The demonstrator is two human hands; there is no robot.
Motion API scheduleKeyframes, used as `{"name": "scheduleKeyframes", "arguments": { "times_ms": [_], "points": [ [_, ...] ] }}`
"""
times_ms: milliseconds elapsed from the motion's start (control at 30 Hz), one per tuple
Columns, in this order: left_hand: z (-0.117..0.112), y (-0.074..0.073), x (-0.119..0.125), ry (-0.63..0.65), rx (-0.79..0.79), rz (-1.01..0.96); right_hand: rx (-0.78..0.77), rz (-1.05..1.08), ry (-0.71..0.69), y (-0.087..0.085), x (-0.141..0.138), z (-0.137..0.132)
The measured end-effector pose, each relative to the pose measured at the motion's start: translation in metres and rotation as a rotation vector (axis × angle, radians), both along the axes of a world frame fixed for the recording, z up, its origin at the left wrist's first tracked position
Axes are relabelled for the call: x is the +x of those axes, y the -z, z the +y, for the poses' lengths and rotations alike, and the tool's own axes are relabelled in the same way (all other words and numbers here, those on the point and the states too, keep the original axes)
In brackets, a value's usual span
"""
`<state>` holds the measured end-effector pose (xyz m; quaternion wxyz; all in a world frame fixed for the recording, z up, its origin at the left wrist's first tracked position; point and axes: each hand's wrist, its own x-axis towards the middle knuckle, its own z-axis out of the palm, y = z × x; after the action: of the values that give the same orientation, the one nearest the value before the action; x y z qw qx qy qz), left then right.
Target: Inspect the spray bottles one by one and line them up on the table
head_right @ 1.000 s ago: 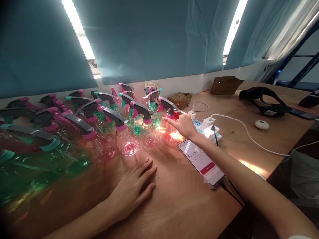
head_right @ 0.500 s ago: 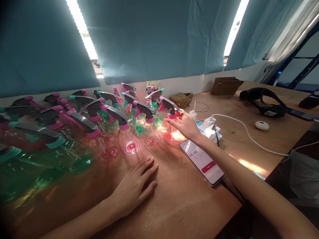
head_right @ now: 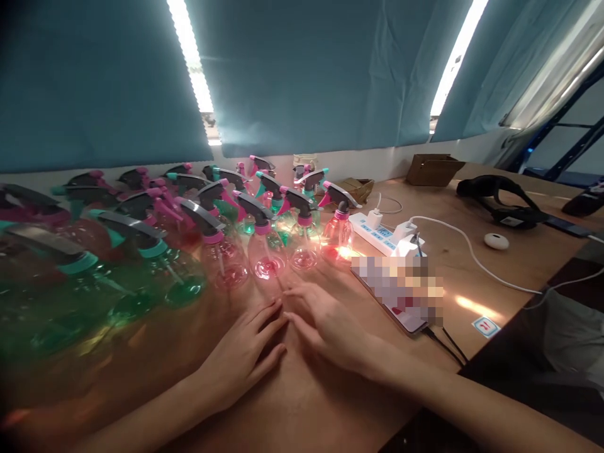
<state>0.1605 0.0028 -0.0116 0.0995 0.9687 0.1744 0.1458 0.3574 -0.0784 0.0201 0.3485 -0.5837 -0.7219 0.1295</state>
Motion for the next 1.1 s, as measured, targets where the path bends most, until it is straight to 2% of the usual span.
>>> {"name": "scheduleKeyframes", "arguments": {
  "times_ms": [167, 400, 600, 733, 867, 967, 1100],
  "points": [
    [-0.003, -0.003, -0.063, -0.104, 0.031, 0.021, 0.007, 0.009, -0.236, 0.005, -0.061, 0.025],
    [-0.017, -0.006, -0.183, -0.351, 0.061, 0.032, 0.081, 0.014, -0.466, 0.005, -0.164, 0.059],
    [-0.033, 0.006, -0.28, -0.613, 0.105, -0.07, 0.114, 0.047, -0.567, -0.005, -0.252, 0.08],
    [-0.037, 0.001, -0.336, -0.797, 0.077, -0.155, 0.139, 0.074, -0.6, -0.011, -0.298, 0.092],
    [-0.04, -0.019, -0.381, -0.987, -0.054, -0.28, 0.163, 0.112, -0.644, -0.01, -0.336, 0.097],
    [-0.039, -0.032, -0.406, -1.119, -0.059, -0.363, 0.189, 0.137, -0.695, -0.003, -0.361, 0.101],
    [-0.03, -0.038, -0.428, -1.283, -0.034, -0.505, 0.22, 0.127, -0.76, 0.009, -0.393, 0.107]
  ]
}}
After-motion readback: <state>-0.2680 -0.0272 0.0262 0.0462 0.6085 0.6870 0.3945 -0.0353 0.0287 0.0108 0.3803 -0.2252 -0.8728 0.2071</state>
